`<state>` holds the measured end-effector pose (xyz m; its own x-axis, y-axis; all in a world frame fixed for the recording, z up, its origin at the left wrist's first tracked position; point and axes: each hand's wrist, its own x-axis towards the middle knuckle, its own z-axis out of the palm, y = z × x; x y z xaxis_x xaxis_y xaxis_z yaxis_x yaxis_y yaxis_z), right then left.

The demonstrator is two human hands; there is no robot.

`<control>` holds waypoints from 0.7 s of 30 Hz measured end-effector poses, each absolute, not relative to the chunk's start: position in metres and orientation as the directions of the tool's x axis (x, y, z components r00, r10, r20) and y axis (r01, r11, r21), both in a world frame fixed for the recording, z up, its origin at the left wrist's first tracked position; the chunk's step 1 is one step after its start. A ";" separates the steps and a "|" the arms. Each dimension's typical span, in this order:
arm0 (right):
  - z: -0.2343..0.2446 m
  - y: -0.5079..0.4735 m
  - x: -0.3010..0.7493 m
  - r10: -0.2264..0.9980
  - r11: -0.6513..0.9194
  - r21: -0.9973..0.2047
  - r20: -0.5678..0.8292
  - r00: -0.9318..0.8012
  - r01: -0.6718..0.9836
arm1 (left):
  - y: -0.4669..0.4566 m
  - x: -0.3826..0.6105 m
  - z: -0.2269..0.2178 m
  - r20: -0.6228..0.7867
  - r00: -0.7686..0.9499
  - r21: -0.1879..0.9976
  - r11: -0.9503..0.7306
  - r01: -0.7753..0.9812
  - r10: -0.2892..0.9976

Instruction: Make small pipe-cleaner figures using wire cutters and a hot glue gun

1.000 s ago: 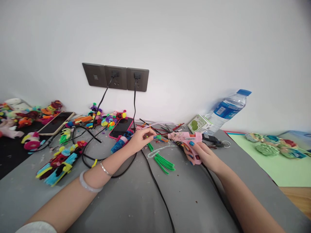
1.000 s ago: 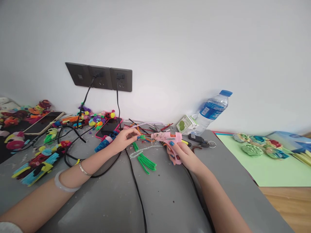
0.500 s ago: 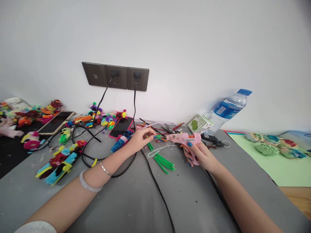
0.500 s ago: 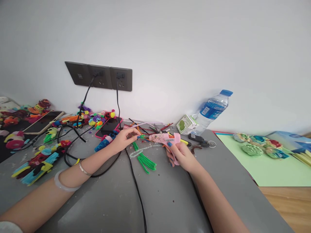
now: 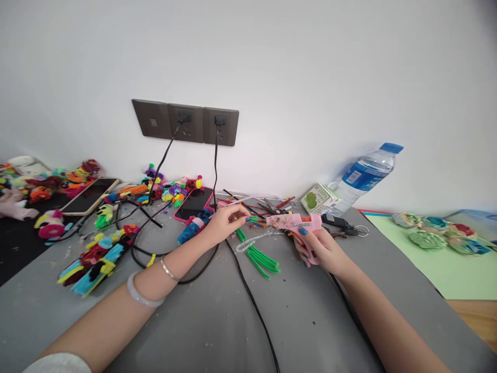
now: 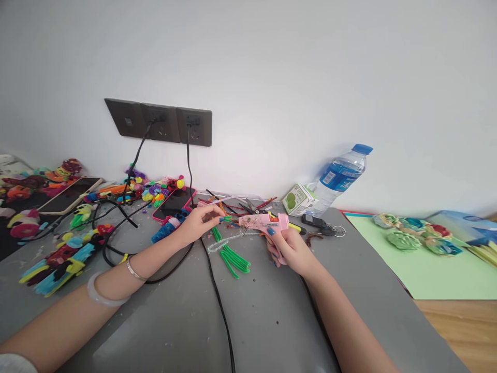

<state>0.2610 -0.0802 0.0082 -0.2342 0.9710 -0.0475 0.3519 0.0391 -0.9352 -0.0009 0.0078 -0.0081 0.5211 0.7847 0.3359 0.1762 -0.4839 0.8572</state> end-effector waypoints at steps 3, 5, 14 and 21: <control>0.006 -0.079 0.262 0.970 0.047 -0.927 -0.047 -0.239 0.372 | 0.008 -0.001 -0.008 0.343 0.517 0.853 -0.491 0.179 0.784; 0.006 -0.079 0.262 0.970 0.054 -0.925 -0.042 -0.241 0.377 | 0.008 -0.001 -0.008 0.353 0.511 0.851 -0.496 0.171 0.783; 0.012 -0.081 0.260 0.980 0.043 -0.950 -0.020 -0.200 0.308 | 0.007 -0.001 -0.005 0.373 0.478 0.853 -0.497 0.159 0.795; 0.013 -0.080 0.267 0.995 0.015 -0.987 -0.001 -0.102 0.159 | 0.007 0.000 -0.005 0.378 0.479 0.854 -0.499 0.151 0.792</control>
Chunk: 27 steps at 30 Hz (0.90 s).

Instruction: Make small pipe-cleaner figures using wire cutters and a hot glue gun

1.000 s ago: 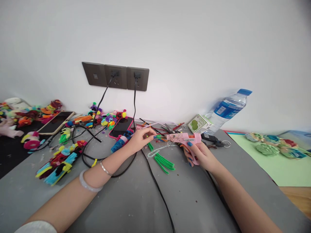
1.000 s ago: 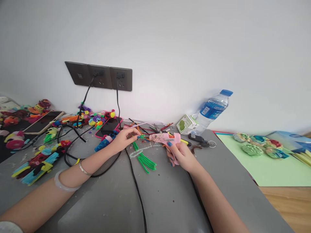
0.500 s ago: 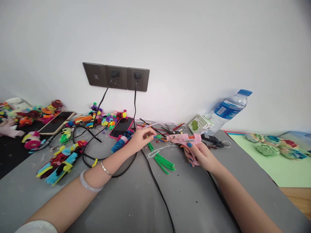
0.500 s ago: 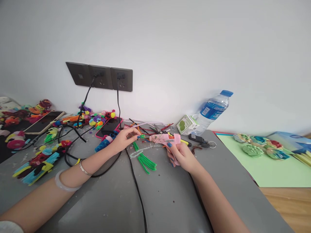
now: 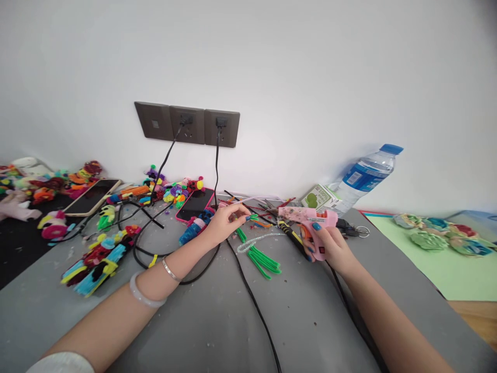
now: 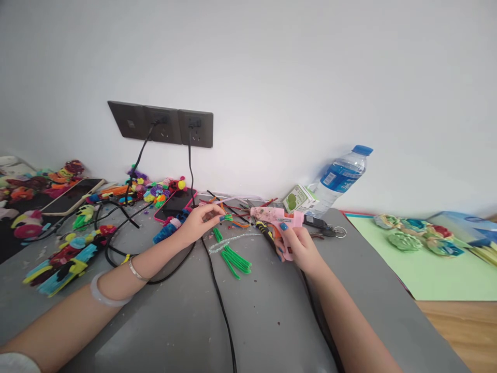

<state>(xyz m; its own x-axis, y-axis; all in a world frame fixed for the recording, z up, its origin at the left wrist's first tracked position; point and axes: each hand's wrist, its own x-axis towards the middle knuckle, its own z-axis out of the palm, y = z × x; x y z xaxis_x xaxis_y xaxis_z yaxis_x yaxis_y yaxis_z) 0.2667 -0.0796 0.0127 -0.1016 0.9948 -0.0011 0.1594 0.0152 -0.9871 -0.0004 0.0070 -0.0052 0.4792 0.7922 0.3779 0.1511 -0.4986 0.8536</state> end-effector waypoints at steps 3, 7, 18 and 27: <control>0.015 -0.078 0.273 0.998 0.060 -0.992 0.058 -0.020 0.110 | 0.007 0.000 -0.005 0.376 0.478 0.857 -0.494 0.145 0.794; 0.021 -0.078 0.276 0.988 0.132 -0.989 0.137 0.078 0.062 | 0.007 0.000 -0.006 0.367 0.475 0.862 -0.484 0.149 0.800; 0.039 -0.085 0.295 0.968 0.160 -0.987 0.151 0.198 -0.026 | 0.010 0.000 -0.009 0.358 0.481 0.859 -0.484 0.166 0.800; 0.047 -0.142 0.316 0.771 0.288 -0.935 0.097 0.629 -0.208 | 0.005 -0.003 -0.004 0.290 0.562 0.846 -0.482 0.229 0.774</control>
